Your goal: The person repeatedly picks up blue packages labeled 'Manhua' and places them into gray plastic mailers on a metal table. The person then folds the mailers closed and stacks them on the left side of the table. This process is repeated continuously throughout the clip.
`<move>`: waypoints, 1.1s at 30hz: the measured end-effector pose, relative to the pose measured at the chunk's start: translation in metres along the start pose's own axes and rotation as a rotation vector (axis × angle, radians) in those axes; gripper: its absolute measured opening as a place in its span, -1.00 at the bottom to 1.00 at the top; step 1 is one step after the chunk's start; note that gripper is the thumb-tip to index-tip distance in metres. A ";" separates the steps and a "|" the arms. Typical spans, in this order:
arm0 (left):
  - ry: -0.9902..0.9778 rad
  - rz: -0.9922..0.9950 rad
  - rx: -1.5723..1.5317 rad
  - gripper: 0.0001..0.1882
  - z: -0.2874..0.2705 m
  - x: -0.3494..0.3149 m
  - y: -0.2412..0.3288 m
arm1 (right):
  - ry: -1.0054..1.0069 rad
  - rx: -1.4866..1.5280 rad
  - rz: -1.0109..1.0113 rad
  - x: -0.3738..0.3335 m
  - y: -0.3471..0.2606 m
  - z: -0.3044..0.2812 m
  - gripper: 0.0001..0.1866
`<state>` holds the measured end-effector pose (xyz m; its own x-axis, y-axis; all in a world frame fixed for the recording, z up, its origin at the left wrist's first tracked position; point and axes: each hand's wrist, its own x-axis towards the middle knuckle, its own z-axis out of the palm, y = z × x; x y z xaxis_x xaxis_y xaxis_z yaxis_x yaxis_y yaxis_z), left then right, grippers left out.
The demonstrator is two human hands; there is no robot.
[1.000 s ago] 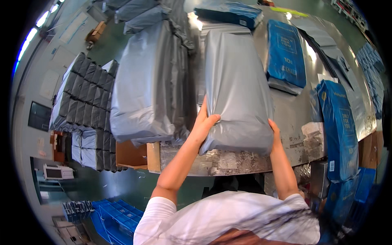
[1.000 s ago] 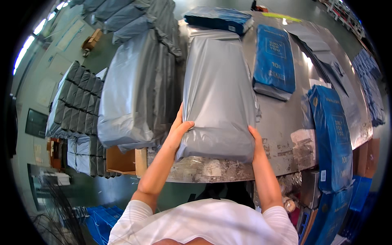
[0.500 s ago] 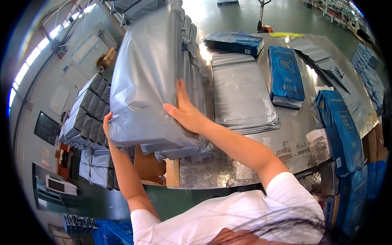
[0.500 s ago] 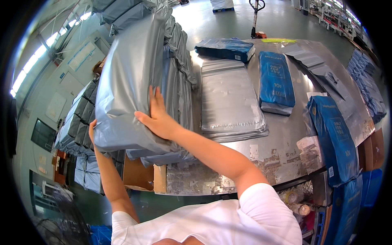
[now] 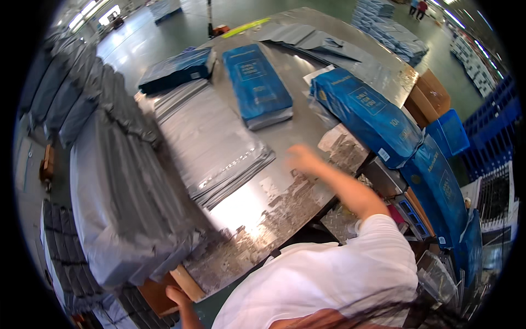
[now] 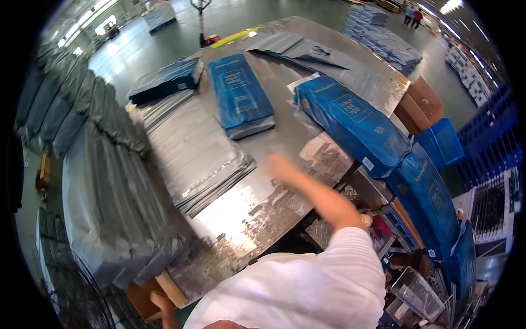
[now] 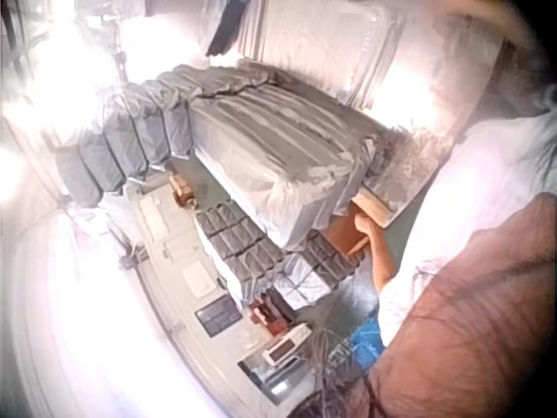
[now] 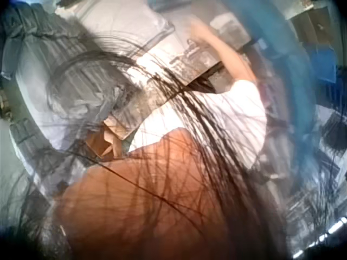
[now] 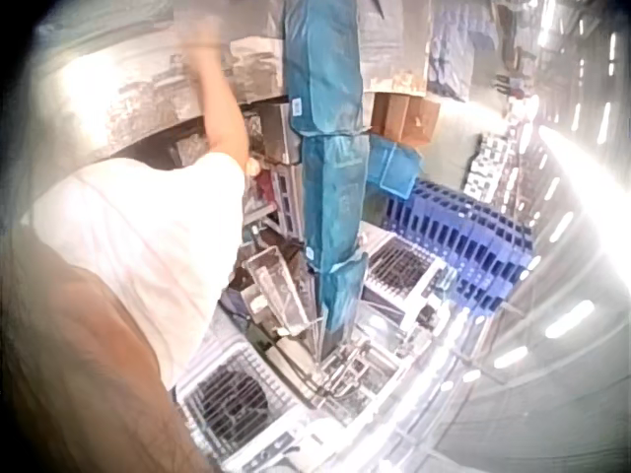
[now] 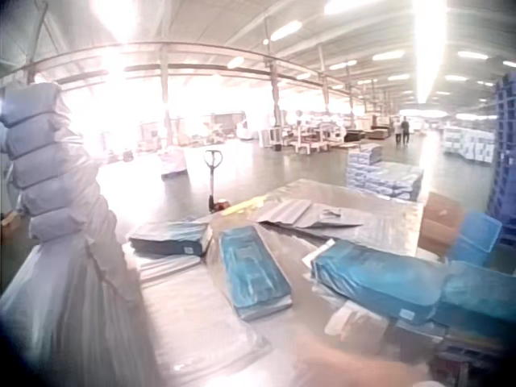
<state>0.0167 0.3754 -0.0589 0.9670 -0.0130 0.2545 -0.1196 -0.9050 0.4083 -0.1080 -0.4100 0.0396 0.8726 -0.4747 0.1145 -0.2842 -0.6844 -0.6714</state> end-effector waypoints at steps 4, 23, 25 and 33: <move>-0.553 -0.510 -0.581 -0.84 0.094 -0.138 0.070 | 0.791 -0.583 0.430 -0.040 0.121 -0.263 -0.62; -0.984 0.374 -0.777 -0.55 0.271 0.040 0.722 | 0.033 -0.001 0.641 0.052 0.218 -0.262 -0.36; -1.061 0.147 -1.035 -0.47 0.314 0.040 0.757 | 0.160 0.277 0.587 0.062 0.262 -0.224 -0.43; -1.367 -0.531 -1.443 -0.39 0.287 -0.001 0.779 | 0.280 1.470 0.588 0.003 0.231 -0.097 -0.43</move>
<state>-0.0132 -0.4514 0.0072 0.3831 -0.7786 -0.4970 0.7777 -0.0185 0.6284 -0.2093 -0.6233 -0.0446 0.6421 -0.6615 -0.3875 0.2157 0.6409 -0.7366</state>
